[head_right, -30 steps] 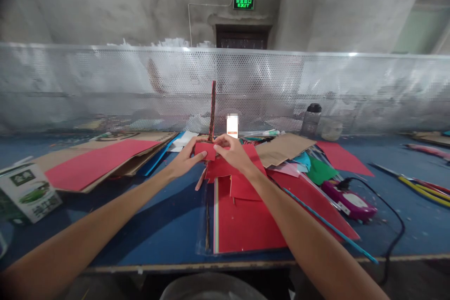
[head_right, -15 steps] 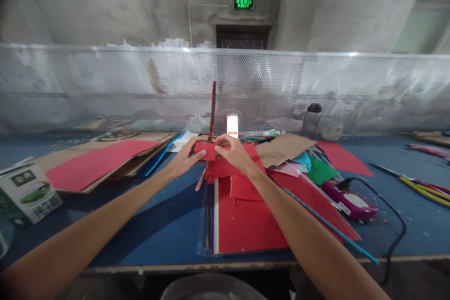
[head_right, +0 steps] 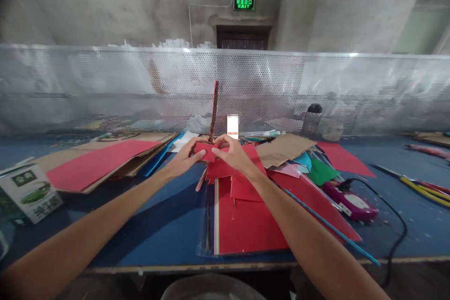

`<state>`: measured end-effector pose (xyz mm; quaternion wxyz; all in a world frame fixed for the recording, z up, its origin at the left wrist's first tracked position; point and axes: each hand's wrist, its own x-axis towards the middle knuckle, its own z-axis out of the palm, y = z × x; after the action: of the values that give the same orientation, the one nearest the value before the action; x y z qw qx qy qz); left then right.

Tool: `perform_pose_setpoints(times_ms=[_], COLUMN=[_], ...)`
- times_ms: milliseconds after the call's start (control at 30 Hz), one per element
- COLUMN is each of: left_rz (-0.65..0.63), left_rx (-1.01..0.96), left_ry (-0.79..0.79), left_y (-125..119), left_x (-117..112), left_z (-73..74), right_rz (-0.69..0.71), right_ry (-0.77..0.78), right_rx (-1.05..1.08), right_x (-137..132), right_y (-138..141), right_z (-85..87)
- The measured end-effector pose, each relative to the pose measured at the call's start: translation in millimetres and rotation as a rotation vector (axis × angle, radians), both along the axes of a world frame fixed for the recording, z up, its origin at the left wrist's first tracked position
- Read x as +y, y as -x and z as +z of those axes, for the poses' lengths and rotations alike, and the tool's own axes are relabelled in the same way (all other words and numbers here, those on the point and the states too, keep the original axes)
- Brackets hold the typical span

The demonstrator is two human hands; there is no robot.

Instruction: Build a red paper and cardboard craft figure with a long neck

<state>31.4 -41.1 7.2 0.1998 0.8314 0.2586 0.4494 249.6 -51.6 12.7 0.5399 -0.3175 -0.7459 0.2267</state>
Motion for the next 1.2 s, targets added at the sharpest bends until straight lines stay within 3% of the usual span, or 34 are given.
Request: perform_pose_setpoints(times_ms=[233, 533, 700, 833, 1067, 1200], left_rz=[-0.128, -0.130, -0.251, -0.381, -0.417, -0.443], left_rx=[-0.015, -0.165, -0.420, -0.522, -0.552, -0.560], left_ry=[0.131, 0.161, 0.338, 0.461, 0.526, 0.582], left_y=[3.5, 7.0, 8.4, 7.6, 11.8, 12.9], left_x=[0.1, 3.9, -0.8, -6.2, -3.4, -0.4], left_z=[-3.5, 3.3, 11.9, 15.0, 13.1, 9.8], right_rz=[0.006, 0.160, 0.217, 0.221, 0.076, 0.148], right_ry=[-0.017, 0.332, 0.424, 0.416, 0.387, 0.403], right_rx=[0.003, 0.408, 0.518, 0.511, 0.503, 0.475], right_x=[-1.2, -3.1, 2.7, 7.3, 12.6, 10.7], right_y=[-0.6, -8.3, -20.1, -19.0, -16.4, -19.0], right_z=[3.0, 9.5, 9.9, 4.6, 1.0, 1.7])
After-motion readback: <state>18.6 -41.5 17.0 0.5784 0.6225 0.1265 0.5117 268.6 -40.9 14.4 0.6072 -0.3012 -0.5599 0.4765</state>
